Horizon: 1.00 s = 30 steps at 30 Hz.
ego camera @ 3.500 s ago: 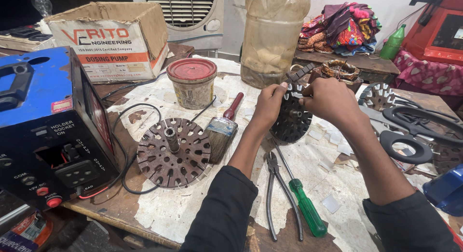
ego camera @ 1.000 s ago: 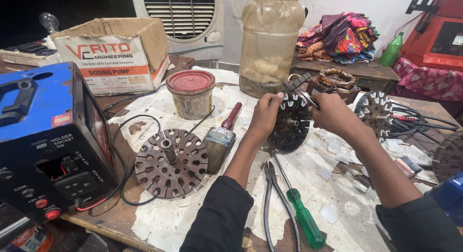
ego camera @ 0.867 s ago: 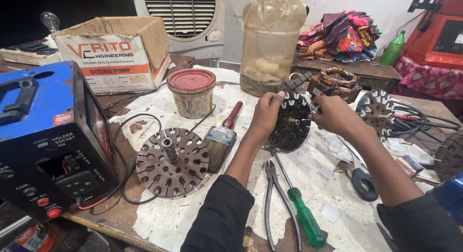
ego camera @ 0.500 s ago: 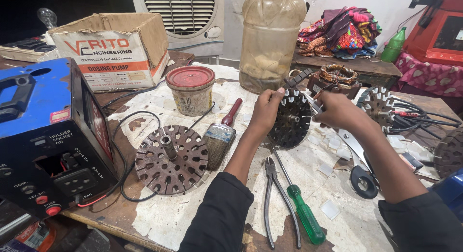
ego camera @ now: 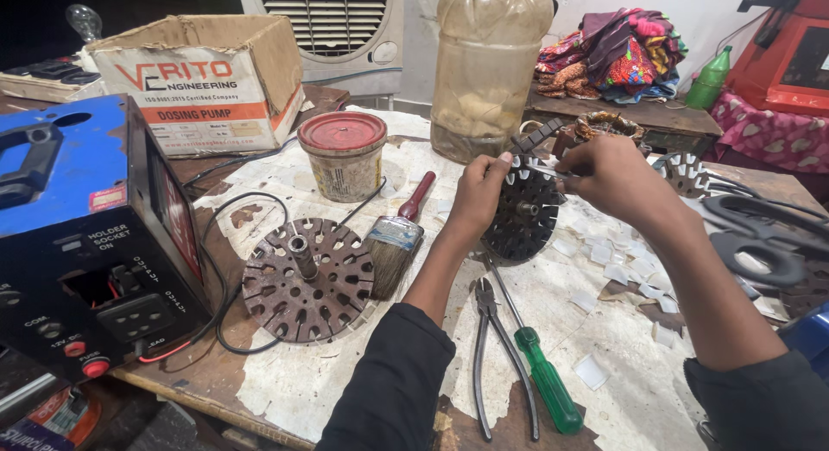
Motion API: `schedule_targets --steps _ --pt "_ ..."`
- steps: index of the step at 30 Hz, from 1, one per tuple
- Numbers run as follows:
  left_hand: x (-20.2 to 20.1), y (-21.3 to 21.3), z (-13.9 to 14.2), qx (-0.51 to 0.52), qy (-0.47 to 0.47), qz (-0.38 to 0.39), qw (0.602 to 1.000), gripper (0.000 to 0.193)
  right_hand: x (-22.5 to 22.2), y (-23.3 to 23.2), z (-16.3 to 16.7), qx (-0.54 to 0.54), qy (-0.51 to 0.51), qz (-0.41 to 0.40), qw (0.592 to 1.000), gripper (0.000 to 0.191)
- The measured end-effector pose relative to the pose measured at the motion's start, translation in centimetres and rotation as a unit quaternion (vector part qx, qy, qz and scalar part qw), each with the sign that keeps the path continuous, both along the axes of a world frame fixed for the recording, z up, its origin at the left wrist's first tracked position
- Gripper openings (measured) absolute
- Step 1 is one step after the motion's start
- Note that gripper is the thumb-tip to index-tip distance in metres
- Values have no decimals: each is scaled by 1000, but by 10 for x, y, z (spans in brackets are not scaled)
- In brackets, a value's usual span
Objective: The person inserts small white rectangular pieces into slots on a circular metal motor component. They then place a brass-colored ring over the component and continue inserting additional white pieces into the remaining slots. The person works at a cluttered workbench with tools and other motor parts visible.
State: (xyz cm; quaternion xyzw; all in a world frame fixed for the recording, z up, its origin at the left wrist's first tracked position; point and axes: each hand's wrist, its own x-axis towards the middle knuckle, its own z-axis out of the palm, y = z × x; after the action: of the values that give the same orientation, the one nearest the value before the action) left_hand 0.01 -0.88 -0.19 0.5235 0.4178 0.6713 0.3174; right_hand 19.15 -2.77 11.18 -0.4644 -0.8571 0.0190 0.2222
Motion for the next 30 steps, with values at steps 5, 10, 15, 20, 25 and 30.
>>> schedule_targets --steps 5,10,15,20,25,30 --pt "1 -4 4 4 23 18 1000 45 -8 -16 3 21 -42 -26 999 25" --pt "1 -7 5 12 24 13 1000 43 -10 -19 4 8 -45 -26 999 25" --pt "1 -5 3 20 25 13 999 43 -14 -17 0 21 -26 -8 999 24" --pt "-1 -1 -1 47 13 -16 999 43 -22 -24 -3 22 -38 -6 999 25" --pt "-3 3 -2 64 50 -1 997 41 -28 -32 0 77 -119 -42 989 22" --pt "-4 4 -2 67 58 -10 996 43 -29 -32 -2 166 -256 -59 951 18"
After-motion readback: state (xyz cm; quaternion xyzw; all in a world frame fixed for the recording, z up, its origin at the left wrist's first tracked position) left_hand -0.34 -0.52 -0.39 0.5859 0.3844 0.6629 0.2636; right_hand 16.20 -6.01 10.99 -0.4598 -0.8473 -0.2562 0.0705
